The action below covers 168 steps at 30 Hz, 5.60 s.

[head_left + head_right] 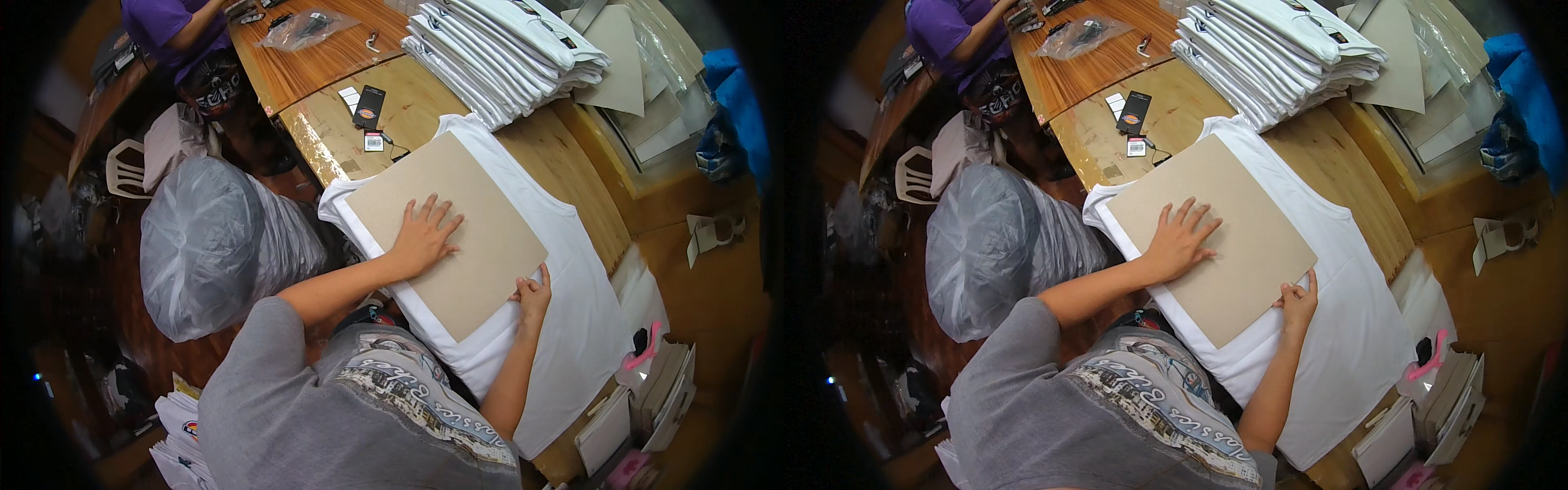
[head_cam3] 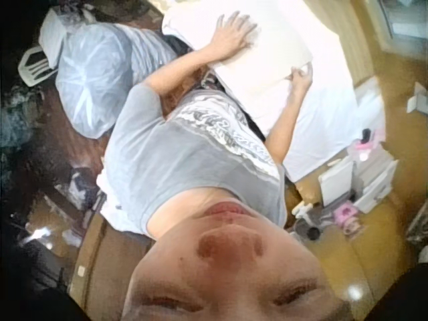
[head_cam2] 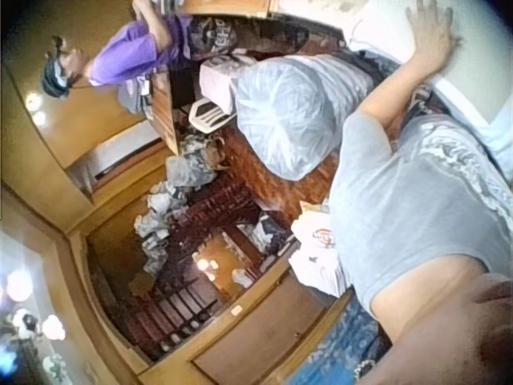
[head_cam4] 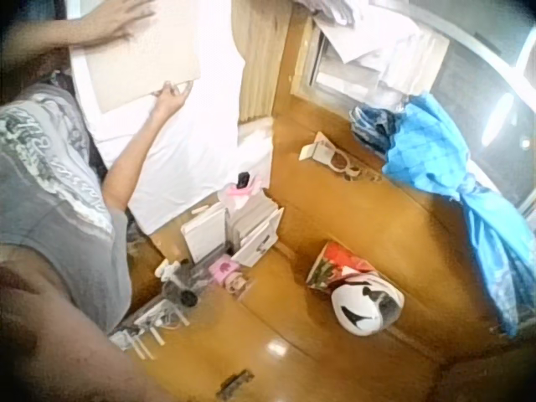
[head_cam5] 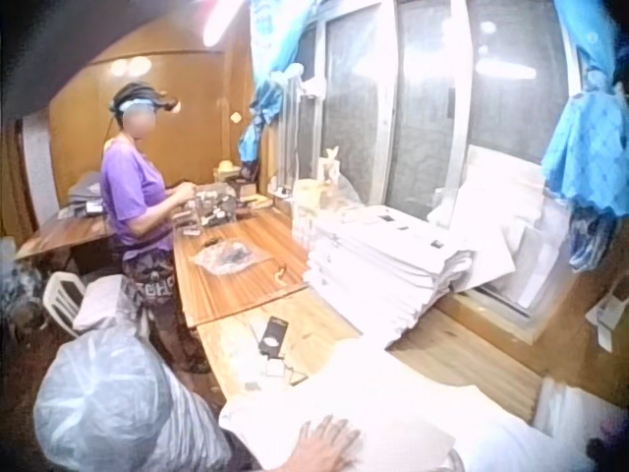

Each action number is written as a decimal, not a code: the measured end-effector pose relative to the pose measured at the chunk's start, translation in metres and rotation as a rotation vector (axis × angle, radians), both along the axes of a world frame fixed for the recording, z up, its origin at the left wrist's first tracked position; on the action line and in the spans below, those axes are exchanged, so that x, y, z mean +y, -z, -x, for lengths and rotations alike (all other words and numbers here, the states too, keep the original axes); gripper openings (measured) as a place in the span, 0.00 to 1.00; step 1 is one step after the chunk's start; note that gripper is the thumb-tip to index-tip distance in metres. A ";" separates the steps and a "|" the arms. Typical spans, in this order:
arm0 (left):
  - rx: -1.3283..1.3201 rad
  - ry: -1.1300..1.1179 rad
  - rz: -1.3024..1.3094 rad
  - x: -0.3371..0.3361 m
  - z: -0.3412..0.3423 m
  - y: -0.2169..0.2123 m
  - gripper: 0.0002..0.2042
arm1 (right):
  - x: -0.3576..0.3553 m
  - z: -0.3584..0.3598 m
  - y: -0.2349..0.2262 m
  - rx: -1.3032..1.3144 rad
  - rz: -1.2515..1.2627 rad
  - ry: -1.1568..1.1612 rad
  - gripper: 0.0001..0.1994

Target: The person folds white tank tops on a wooden table using a cardboard template to ensure consistent creases. They place a tag on the folded garment and stack it with others. The process is repeated for multiple shirts.

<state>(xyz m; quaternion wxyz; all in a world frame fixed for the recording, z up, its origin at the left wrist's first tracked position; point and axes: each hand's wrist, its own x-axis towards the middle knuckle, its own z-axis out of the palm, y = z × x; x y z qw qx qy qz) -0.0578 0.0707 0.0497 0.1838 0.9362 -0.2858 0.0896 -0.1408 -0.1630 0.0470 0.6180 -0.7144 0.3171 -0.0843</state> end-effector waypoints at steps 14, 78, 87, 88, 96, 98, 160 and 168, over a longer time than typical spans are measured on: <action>0.034 0.069 -0.032 -0.003 -0.012 0.022 0.25 | 0.004 -0.006 0.002 0.003 0.002 0.010 0.30; -0.082 0.827 0.064 -0.087 0.011 0.003 0.08 | 0.035 0.132 0.014 -0.268 1.016 -0.147 0.13; -0.140 0.879 -0.019 -0.093 0.014 0.007 0.08 | -0.215 0.208 0.060 0.500 1.022 0.445 0.26; -0.133 0.884 -0.020 -0.095 0.014 0.007 0.08 | -0.230 0.230 0.055 0.499 0.988 0.501 0.26; -0.128 0.855 -0.046 -0.090 0.016 0.008 0.08 | -0.243 0.317 -0.005 -0.026 0.086 0.729 0.22; -0.137 0.872 -0.054 -0.093 0.015 0.009 0.08 | -0.237 0.325 -0.012 0.110 0.073 0.631 0.19; 0.642 0.627 0.239 -0.121 0.022 -0.025 0.09 | -0.253 0.308 0.021 0.458 0.946 0.425 0.17; 0.428 0.450 -0.008 -0.138 0.010 -0.021 0.09 | -0.268 0.330 0.005 0.107 0.322 0.457 0.13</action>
